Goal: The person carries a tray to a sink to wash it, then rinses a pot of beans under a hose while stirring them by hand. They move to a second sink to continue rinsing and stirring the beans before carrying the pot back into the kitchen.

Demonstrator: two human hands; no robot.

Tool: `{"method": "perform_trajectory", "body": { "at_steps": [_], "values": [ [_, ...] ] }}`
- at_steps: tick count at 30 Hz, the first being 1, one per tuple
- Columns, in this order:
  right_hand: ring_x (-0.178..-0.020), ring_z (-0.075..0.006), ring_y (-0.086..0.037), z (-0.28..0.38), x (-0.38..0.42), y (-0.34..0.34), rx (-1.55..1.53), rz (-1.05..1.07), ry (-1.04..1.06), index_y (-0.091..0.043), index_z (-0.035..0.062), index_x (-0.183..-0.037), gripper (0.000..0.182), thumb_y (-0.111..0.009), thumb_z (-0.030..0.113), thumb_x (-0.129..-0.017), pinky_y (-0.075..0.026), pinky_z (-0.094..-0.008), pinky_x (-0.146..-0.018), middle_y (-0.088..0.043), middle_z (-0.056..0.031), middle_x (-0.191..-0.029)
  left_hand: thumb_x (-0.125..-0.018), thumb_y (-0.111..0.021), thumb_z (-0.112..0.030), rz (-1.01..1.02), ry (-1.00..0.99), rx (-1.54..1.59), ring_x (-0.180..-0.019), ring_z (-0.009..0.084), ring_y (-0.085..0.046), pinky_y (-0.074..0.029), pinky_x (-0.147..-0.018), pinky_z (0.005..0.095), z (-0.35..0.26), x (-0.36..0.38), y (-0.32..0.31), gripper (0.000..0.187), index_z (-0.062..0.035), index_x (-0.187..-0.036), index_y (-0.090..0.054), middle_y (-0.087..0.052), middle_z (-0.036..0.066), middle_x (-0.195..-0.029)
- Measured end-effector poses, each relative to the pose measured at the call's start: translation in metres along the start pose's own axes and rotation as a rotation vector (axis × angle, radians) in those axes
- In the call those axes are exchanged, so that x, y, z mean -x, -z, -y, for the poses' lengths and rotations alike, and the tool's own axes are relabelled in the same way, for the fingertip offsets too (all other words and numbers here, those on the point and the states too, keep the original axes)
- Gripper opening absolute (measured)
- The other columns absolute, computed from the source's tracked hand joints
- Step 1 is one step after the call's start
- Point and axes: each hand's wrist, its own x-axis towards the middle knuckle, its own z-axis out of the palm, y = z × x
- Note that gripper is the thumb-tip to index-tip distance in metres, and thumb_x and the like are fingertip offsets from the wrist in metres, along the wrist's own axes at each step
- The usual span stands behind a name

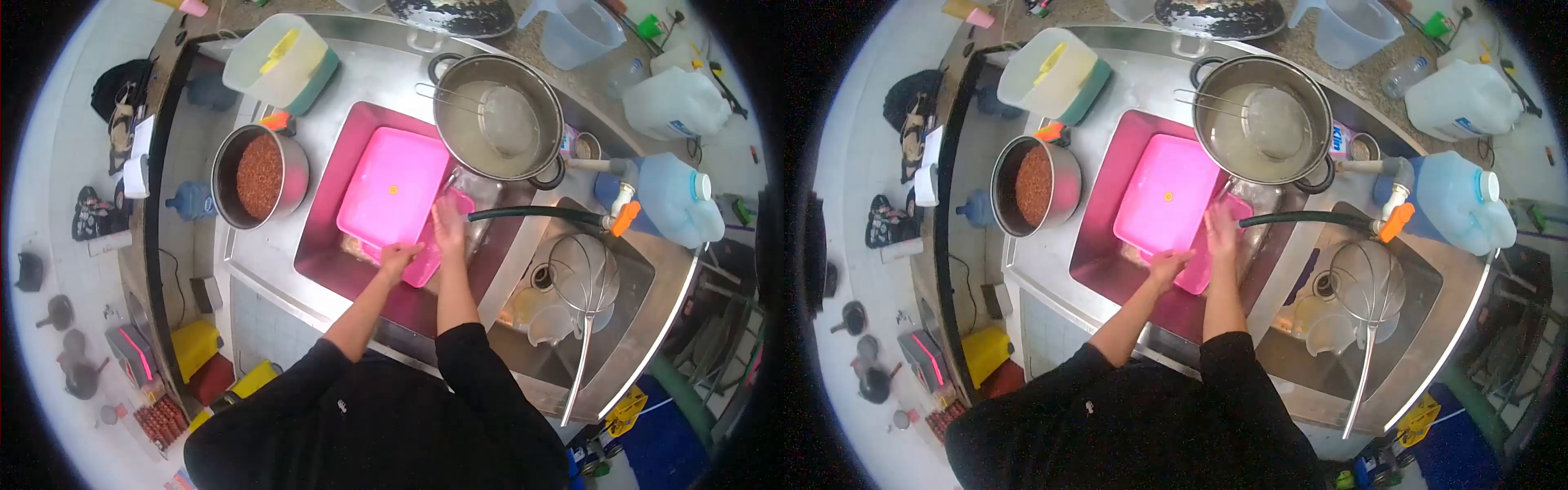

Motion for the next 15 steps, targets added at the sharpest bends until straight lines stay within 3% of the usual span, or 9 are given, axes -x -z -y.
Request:
{"method": "perform_trajectory", "body": {
  "at_steps": [1,3,6,7,8,9,11,13,15],
  "values": [
    [-0.105,-0.026,-0.06,0.001,-0.026,0.029,0.012,0.005,-0.014,-0.05,0.001,-0.132,0.037,-0.046,0.016,-0.097,-0.053,-0.0396,-0.085,-0.058,-0.0177,-0.122,-0.085,-0.074,-0.018,0.003,0.009,0.025,-0.067,0.011,-0.059,-0.047,-0.056,0.0246,-0.005,-0.001,-0.016,0.023,0.0043,-0.089,-0.068,-0.066,0.005,-0.082],
    [-0.102,-0.0242,-0.061,0.002,-0.08,0.087,-0.303,0.916,-0.17,-0.058,0.0053,-0.119,0.029,-0.048,0.011,-0.093,-0.052,-0.0351,-0.085,-0.062,-0.013,-0.115,-0.087,-0.072,-0.018,0.08,0.031,0.313,-0.063,0.0099,-0.054,-0.044,-0.055,0.0228,-0.016,-0.006,-0.048,0.02,0.0012,-0.083,-0.068,-0.065,0.003,-0.079],
    [-0.109,-0.0274,-0.058,0.031,-0.021,0.036,-0.782,0.62,-0.384,-0.054,0.0007,-0.121,0.031,-0.044,0.014,-0.094,-0.05,-0.0381,-0.09,-0.06,-0.0115,-0.122,-0.094,-0.062,-0.025,0.025,-0.068,0.153,-0.076,0.0156,-0.061,-0.051,-0.067,0.0272,-0.031,-0.027,-0.06,0.027,0.0011,-0.091,-0.066,-0.066,0.007,-0.089],
    [-0.114,-0.028,-0.056,0.04,0.011,0.015,-0.869,0.503,-0.438,-0.052,-0.0006,-0.122,0.033,-0.043,0.015,-0.094,-0.047,-0.0409,-0.096,-0.059,-0.0108,-0.126,-0.098,-0.054,-0.028,0.064,0.077,0.256,-0.082,0.0186,-0.062,-0.052,-0.073,0.0309,-0.04,-0.029,-0.061,0.03,0.0009,-0.099,-0.063,-0.065,0.01,-0.096],
    [-0.122,-0.0279,-0.051,0.041,0.029,0.004,-0.673,0.341,-0.251,-0.051,0.0011,-0.124,0.035,-0.043,0.018,-0.095,-0.04,-0.043,-0.102,-0.055,-0.0106,-0.132,-0.101,-0.047,-0.03,0.11,0.221,0.361,-0.087,0.0216,-0.063,-0.053,-0.079,0.0346,-0.049,-0.027,-0.058,0.034,0.0007,-0.106,-0.06,-0.064,0.012,-0.103],
    [-0.129,-0.0279,-0.046,0.042,0.041,-0.005,-0.472,0.189,-0.062,-0.05,0.0028,-0.127,0.037,-0.042,0.02,-0.096,-0.033,-0.0451,-0.108,-0.052,-0.0104,-0.137,-0.101,-0.047,-0.03,0.091,0.205,0.377,-0.087,0.0216,-0.063,-0.053,-0.079,0.0346,-0.06,-0.02,-0.047,0.034,0.0007,-0.106,-0.06,-0.064,0.012,-0.103],
    [-0.133,-0.0271,-0.041,0.051,0.07,-0.025,-0.241,0.092,-0.063,-0.049,0.0049,-0.13,0.04,-0.043,0.024,-0.095,-0.027,-0.0453,-0.111,-0.049,-0.0099,-0.141,-0.102,-0.039,-0.034,0.244,-0.082,0.449,-0.094,0.0257,-0.062,-0.051,-0.085,0.0408,-0.084,0.015,-0.014,0.037,-0.0021,-0.116,-0.053,-0.061,0.015,-0.108],
    [-0.137,-0.0264,-0.036,0.05,0.078,-0.028,-0.019,-0.011,-0.043,-0.049,0.007,-0.132,0.043,-0.044,0.028,-0.095,-0.02,-0.0455,-0.114,-0.046,-0.0094,-0.144,-0.101,-0.04,-0.037,-0.016,-0.155,0.505,-0.093,0.0269,-0.062,-0.051,-0.084,0.042,-0.111,0.063,0.043,0.04,-0.0021,-0.114,-0.053,-0.062,0.014,-0.102],
    [-0.132,-0.0247,-0.042,0.046,0.077,-0.019,0.289,-0.316,0.014,-0.05,0.0097,-0.132,0.045,-0.045,0.033,-0.094,-0.029,-0.0442,-0.108,-0.046,-0.008,-0.144,-0.099,-0.038,-0.05,-0.273,-0.392,0.555,-0.098,0.0315,-0.06,-0.052,-0.087,0.0482,-0.082,0.057,0.135,0.053,-0.0016,-0.116,-0.047,-0.058,0.02,-0.108]
  ]
}}
